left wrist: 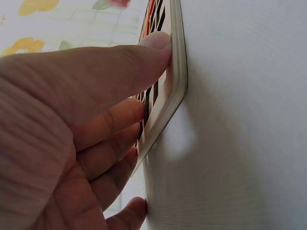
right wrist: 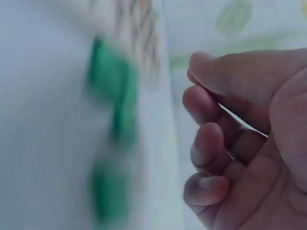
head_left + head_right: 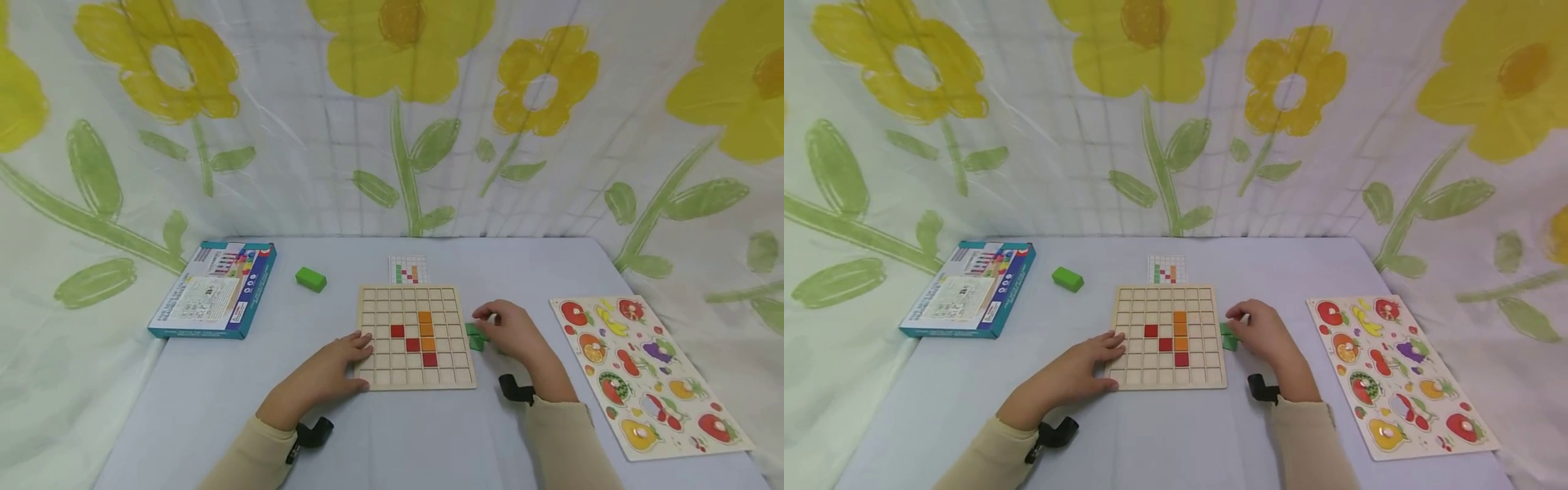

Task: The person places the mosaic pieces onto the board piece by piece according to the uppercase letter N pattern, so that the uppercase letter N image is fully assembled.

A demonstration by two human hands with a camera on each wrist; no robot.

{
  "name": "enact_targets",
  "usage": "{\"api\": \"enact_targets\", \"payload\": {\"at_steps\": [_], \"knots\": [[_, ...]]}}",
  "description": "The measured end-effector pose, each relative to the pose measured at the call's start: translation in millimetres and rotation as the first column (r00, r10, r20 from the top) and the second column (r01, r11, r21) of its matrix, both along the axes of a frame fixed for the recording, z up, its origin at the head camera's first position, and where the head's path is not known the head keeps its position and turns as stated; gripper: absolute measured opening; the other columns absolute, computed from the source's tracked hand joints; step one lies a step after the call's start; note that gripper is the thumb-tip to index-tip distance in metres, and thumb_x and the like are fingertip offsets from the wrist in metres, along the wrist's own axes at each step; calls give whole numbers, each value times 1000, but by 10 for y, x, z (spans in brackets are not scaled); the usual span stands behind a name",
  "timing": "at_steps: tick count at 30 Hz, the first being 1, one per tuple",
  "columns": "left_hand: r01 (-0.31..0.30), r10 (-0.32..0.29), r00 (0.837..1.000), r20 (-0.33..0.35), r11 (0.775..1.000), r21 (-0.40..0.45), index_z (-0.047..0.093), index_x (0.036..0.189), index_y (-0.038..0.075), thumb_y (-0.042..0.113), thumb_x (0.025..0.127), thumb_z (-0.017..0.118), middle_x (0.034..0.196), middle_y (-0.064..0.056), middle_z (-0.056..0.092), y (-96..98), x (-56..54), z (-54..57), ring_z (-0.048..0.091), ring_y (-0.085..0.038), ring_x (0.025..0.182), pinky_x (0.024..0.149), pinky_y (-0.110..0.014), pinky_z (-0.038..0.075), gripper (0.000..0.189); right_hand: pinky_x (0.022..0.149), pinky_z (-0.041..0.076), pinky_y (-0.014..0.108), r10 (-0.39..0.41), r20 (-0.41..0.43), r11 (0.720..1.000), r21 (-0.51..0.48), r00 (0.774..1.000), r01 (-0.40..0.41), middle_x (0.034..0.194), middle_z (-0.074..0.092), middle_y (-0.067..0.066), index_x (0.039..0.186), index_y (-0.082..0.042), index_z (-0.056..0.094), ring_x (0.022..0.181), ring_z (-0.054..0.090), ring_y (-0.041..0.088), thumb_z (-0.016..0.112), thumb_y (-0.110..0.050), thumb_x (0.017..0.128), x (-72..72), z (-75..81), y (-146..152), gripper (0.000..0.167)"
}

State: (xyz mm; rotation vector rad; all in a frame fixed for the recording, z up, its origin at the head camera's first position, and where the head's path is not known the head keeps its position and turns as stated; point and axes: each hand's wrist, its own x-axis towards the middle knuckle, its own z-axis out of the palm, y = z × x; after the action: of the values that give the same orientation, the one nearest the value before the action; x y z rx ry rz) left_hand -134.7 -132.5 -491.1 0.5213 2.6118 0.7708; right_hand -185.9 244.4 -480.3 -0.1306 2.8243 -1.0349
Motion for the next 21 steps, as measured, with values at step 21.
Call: {"api": "enact_targets", "payload": {"at_steps": [21], "knots": [[1,-1,1000,-10,1000,11,60,156,6,22,93,89,172,-4,46,2,13,7,33,-31,166,134,-57,30,71,75,47,35,-64,61,998,31,996,63,110,65,10,117,-8,72,92,54,24,82,-16,97,306,-239,551,24]]}}
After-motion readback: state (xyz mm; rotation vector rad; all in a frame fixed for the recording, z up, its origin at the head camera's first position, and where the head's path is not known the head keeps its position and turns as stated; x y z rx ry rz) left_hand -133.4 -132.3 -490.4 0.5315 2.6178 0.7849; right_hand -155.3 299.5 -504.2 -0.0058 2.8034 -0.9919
